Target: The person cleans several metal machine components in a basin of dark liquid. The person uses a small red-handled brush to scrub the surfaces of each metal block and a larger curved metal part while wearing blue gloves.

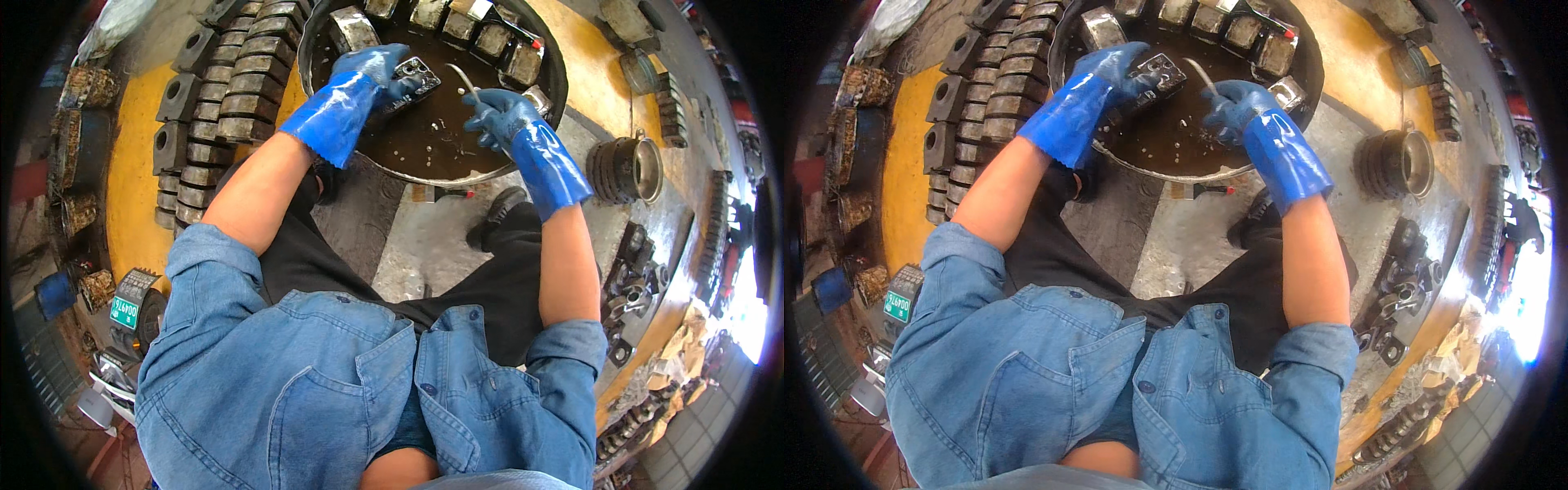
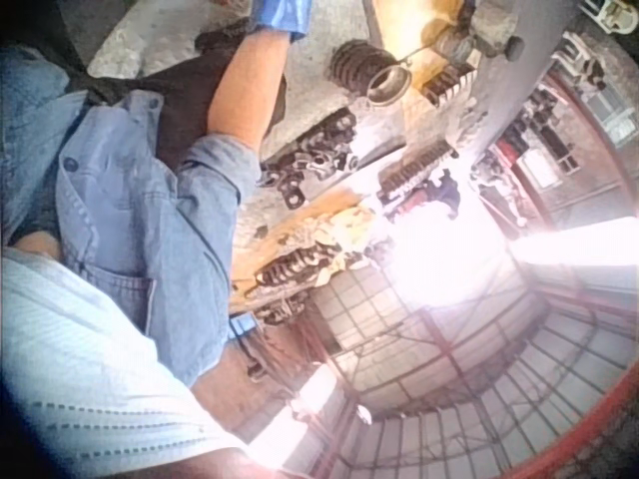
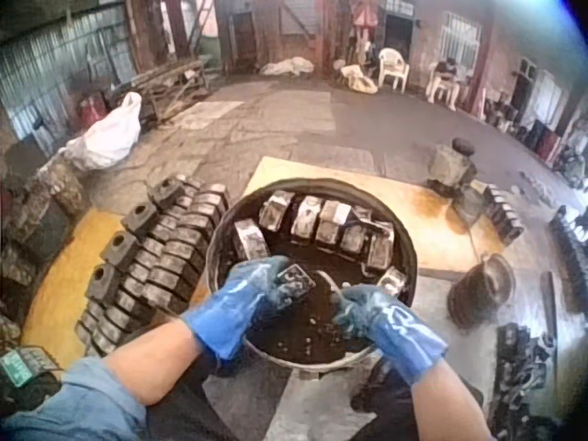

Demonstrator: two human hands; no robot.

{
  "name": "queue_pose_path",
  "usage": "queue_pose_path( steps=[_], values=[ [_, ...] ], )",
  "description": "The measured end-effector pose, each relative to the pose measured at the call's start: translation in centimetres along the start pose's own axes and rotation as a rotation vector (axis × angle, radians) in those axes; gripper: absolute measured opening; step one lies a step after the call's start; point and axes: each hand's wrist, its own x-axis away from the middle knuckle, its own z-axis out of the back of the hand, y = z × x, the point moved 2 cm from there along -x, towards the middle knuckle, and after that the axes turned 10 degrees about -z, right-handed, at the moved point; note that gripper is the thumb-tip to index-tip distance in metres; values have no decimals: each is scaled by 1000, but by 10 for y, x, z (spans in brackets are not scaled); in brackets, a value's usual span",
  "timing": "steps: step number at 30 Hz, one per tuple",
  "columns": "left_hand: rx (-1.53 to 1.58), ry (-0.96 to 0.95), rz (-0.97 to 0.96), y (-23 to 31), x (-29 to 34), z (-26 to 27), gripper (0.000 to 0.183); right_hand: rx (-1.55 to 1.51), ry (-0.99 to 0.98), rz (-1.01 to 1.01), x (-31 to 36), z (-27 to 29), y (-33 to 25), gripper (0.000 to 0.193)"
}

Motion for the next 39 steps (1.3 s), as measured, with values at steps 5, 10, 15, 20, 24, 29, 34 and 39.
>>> queue_pose_path(
  steps=[5, 10, 15, 20, 24, 29, 34, 39],
  values=[
    [-26, -266, 184, -21, 19, -7, 97, 684, 290, -32, -42, -6, 25, 27],
    [-40, -487, 278, -22, 24, -20, 109, 957, 197, 330, -55, -28, 63, 22],
    [7, -526, 369, -20, 25, -17, 110, 34, 224, -74, -74, -9, 37, 24],
    [155, -460, 302, -47, 25, -36, 91, -64, 21, -8, -12, -34, -22, 33],
    [232, -427, 261, -40, 22, -31, 78, -4, -34, -31, -19, -52, -23, 33],
    [151, -391, 253, -47, 23, -40, 75, 131, -63, -26, -24, -72, -25, 34],
    [188, -342, 258, -47, 22, -42, 73, 622, 287, 309, -39, -87, -16, 27],
    [240, -273, 263, -50, 27, -50, 71, 625, 101, 189, -46, -87, -28, 25]
  ],
)
